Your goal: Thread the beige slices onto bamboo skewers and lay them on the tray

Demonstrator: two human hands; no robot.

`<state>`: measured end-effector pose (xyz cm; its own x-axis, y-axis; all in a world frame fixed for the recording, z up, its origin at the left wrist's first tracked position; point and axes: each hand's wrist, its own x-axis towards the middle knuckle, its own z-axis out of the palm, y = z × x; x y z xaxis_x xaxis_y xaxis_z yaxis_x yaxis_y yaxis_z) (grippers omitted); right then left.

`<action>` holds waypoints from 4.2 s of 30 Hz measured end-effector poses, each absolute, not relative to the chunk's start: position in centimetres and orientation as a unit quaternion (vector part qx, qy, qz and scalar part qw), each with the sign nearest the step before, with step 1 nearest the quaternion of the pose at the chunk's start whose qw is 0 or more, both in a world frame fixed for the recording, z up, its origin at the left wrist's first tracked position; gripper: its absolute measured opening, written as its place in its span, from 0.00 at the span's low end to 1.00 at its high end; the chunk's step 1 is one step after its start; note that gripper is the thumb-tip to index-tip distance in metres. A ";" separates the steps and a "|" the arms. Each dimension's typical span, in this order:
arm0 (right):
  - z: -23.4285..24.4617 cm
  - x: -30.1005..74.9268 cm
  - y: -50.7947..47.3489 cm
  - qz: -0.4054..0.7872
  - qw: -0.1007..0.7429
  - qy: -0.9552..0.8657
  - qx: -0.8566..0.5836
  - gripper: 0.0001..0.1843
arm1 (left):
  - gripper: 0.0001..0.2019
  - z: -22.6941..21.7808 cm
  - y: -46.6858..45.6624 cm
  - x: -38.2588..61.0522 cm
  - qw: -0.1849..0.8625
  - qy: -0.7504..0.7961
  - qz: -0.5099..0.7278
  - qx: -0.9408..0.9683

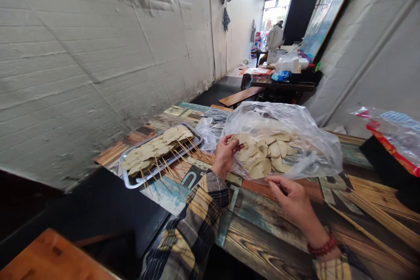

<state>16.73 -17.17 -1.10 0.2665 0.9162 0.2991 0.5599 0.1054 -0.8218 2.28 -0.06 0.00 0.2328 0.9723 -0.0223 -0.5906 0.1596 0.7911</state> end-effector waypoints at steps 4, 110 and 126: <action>-1.4 16.8 -17.1 0.182 0.467 -0.580 -0.641 0.15 | 0.18 0.1 -0.2 2.3 0.697 0.272 0.563 0.350; -2.7 18.0 -16.7 0.124 0.471 -0.604 -0.631 0.16 | 0.05 0.6 -1.0 2.7 0.635 0.342 0.527 0.449; -3.0 18.0 -16.7 0.129 0.476 -0.601 -0.629 0.16 | 0.03 0.0 -0.5 2.5 0.645 0.347 0.498 0.464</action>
<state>18.01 -16.69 -2.98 0.2448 0.8788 0.4097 0.6329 0.1753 -0.7541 2.54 -0.52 -0.02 0.2639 0.9644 0.0148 -0.3201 0.0730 0.9446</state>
